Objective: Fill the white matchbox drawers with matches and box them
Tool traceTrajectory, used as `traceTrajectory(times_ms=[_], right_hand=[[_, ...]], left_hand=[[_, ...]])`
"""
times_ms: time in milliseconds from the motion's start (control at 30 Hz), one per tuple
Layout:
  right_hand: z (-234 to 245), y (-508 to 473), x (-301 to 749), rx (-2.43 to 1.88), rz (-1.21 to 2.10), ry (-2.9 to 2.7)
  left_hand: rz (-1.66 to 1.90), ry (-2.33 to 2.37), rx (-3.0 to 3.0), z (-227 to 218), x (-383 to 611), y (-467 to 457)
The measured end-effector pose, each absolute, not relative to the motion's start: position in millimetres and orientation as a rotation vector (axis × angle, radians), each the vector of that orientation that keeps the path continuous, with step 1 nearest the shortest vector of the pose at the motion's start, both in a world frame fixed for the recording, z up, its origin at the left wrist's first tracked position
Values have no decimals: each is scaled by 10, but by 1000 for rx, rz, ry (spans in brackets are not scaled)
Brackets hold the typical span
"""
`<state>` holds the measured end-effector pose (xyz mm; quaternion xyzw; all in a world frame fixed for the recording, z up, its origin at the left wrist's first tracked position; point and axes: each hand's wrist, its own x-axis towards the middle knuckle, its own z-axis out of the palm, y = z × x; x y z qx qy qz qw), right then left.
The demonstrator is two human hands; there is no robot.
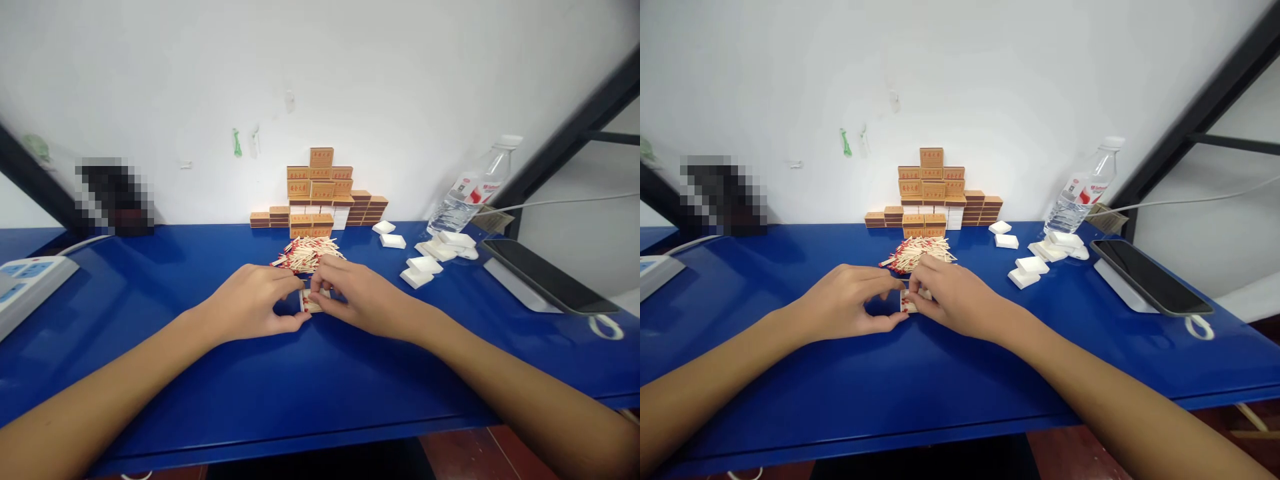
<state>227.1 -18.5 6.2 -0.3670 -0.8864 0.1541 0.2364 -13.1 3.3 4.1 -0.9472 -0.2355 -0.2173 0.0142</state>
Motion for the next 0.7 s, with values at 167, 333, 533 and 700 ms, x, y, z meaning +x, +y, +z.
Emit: traceTrajectory(times_ms=[167, 333, 533, 700], right_hand=[[125, -193, 2309, -999, 608, -2247], [121, -180, 2300, -991, 684, -2161], [127, -149, 2289, -965, 627, -1987], [130, -156, 2296, -1005, 759, -1877]], left_hand=[[-688, -789, -2960, 64, -124, 35], [-691, -797, -2976, 72, -119, 27], [-877, -731, -2854, 58, -134, 43], [-978, -743, -2769, 45, -145, 69]])
